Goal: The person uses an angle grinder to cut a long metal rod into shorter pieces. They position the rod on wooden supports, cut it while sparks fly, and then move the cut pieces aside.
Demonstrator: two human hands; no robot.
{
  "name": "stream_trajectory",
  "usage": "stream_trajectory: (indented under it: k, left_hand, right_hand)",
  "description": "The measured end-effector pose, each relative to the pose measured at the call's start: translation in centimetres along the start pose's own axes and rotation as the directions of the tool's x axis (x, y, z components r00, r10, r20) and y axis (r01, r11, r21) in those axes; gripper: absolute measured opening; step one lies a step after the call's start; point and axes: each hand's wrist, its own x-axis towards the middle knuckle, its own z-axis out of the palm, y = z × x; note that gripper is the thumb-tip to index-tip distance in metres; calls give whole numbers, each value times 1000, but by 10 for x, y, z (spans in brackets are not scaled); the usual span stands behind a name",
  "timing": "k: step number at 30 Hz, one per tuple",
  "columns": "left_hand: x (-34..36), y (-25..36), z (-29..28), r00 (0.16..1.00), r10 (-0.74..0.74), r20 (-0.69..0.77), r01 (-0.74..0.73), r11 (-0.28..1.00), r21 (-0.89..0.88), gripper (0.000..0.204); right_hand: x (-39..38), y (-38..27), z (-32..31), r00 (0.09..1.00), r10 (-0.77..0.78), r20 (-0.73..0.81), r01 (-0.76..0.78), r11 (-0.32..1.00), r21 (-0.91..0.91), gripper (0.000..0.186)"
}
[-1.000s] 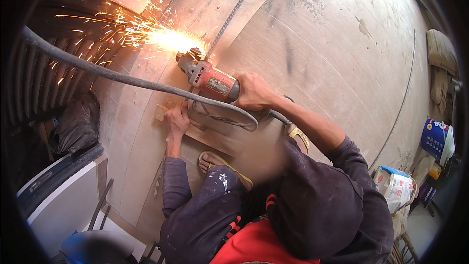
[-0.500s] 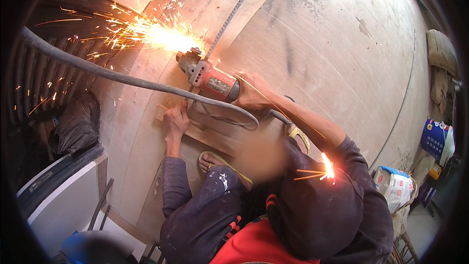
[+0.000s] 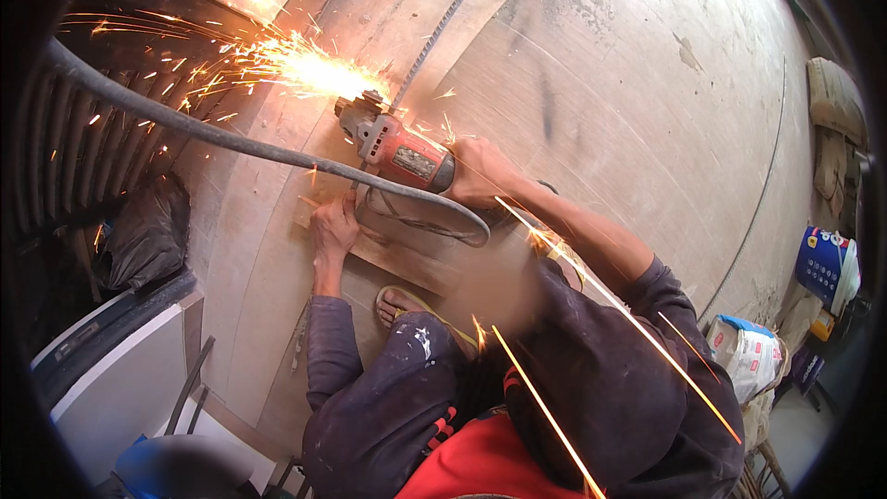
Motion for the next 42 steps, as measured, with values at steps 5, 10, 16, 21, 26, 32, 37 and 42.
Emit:
stream_trajectory:
  k: [5, 10, 16, 21, 26, 32, 37, 42]
  left_hand:
    - [2, 2, -3, 1000, 21, 3, -21, 998, -59, 39]
    - [-2, -11, 1, 999, -20, 35, 23, 998, -62, 34]
    - [-11, 15, 3, 903, -326, -281, 168, 868, -466, 32]
    - [-40, 76, 3, 946, -37, 323, 302, -266, -916, 42]
    - [-27, 101, -9, 910, 167, 379, 414, -375, -830, 47]
    - [-13, 133, -10, 954, 102, 283, 248, 265, -932, 57]
    - [8, 172, -30, 967, 30, 252, 251, 39, -967, 67]
    - [25, 195, -35, 985, -162, -55, 10, 376, -926, 75]
  right_hand:
    - [-4, 2, -4, 1000, -7, 10, 7, 1000, 7, 57]
    - [-16, -14, -7, 998, -25, 61, 25, 1000, 5, 61]
    - [-23, -44, 0, 979, -206, -1, 203, 967, 155, 63]
    - [-14, -57, 5, 967, -253, 14, 245, 949, 198, 71]
    - [-6, -53, 8, 933, -358, -42, 359, 911, 201, 74]
    - [-10, -48, -1, 952, -302, 51, 245, 853, 461, 71]
    - [-22, -58, -16, 992, -109, 58, 52, 797, 601, 65]
    - [-26, -62, -25, 993, -96, -72, 119, 708, 696, 64]
